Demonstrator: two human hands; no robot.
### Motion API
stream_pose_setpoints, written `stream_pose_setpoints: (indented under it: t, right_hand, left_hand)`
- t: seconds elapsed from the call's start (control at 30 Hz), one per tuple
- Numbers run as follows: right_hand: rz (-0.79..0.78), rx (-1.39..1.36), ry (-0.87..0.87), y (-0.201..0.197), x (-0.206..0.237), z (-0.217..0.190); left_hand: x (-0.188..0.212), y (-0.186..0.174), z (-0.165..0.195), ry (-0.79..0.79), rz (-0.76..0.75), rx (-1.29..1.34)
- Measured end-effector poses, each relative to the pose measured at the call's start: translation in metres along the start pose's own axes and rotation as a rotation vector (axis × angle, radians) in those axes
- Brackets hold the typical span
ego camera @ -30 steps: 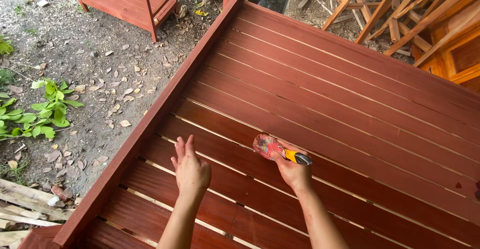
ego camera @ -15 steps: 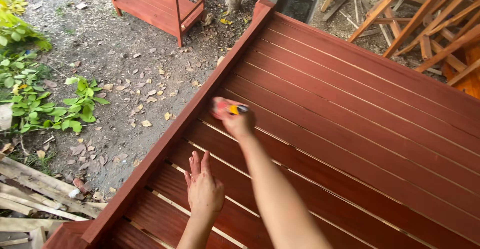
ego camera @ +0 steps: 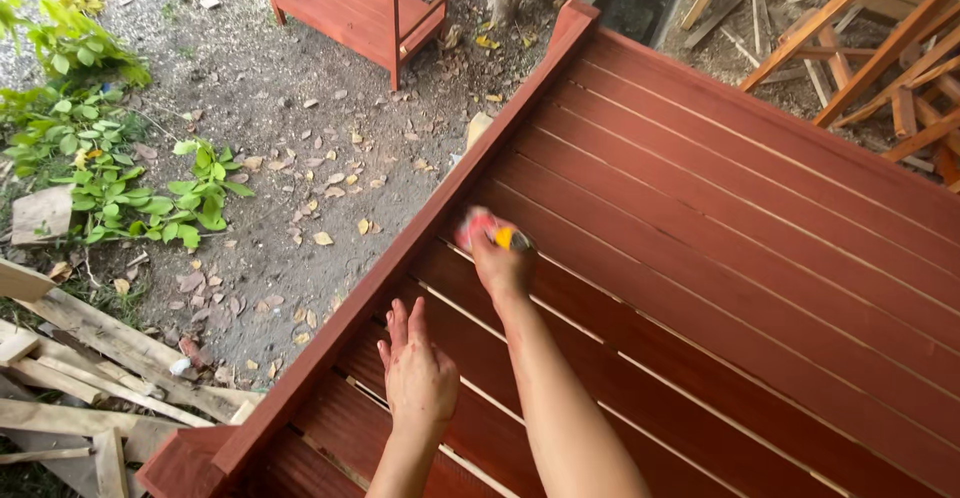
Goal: The person applies reddish-brown stain to a slatted wooden surface using a small brush and a plastic cup. They repeatedly dip the brush into the cup and spread the stain along the slats, moving the cup as needed to reach different sections.
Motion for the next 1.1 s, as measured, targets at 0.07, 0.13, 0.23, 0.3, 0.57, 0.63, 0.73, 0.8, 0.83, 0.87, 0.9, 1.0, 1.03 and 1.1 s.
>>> stream_pose_setpoints:
  t: [0.07,0.13,0.23,0.3,0.57,0.63,0.73,0.8,0.83,0.87,0.9,1.0,1.03,1.1]
  right_hand:
    - [0.128,0.167,-0.203,-0.016,0.008,-0.026]
    - [0.205,0.25,-0.206,-0.02,0.009,-0.036]
    - [0.224,0.16,0.054,-0.009,-0.009,-0.022]
    - [0.188,0.022,0.259,0.003,-0.004,-0.007]
    - [-0.06,0.345,-0.219,0.008,0.002,-0.043]
    - [-0.117,0.2,-0.132,0.008,-0.015,-0.037]
    - [0.009,0.119,-0.072,-0.005,-0.037,-0.038]
    - [0.05,0.358,0.02,-0.011,-0.033,-0.032]
    - [0.013,0.33,-0.03,-0.004,-0.029,-0.034]
    - [-0.022,0.306,-0.077,0.001,-0.022,-0.035]
    - [-0.051,0.276,-0.136,0.007,-0.016,-0.035]
    - [-0.052,0.217,-0.219,0.006,-0.01,-0.027]
    - [-0.014,0.212,-0.209,0.0,-0.014,-0.022]
    - [0.059,0.206,-0.179,-0.02,-0.027,-0.013]
  left_hand:
    - [-0.009,-0.004,0.0,-0.005,-0.005,-0.009]
    - [-0.007,-0.007,-0.005,-0.017,-0.011,-0.009]
    - [-0.008,-0.014,-0.006,-0.007,0.026,0.016]
    - [-0.005,-0.018,-0.008,-0.002,0.042,0.007]
    - [-0.006,-0.007,0.008,-0.029,-0.021,0.048]
    - [-0.007,-0.003,0.015,-0.022,-0.025,0.042]
    - [-0.007,0.002,0.022,0.008,-0.023,0.015]
    - [-0.008,0.003,0.025,0.019,-0.016,0.031]
    - [-0.009,0.002,0.024,0.019,-0.009,0.028]
    - [-0.008,0.002,0.024,0.019,-0.008,0.023]
    - [-0.01,0.001,0.026,0.029,0.004,0.023]
    - [-0.012,0.005,0.03,0.016,-0.04,0.009]
    - [-0.012,0.004,0.031,0.022,-0.036,0.008]
    - [-0.008,0.003,0.033,0.026,-0.037,0.002]
Point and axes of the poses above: each hand's wrist, its own x-axis away from the middle knuckle, its own y-axis out of the palm, z = x × y, the point moved 9 cm from there along -x, towards the middle knuckle, and after that the axes turned 15 degrees about -y, right-handed, at the moved point
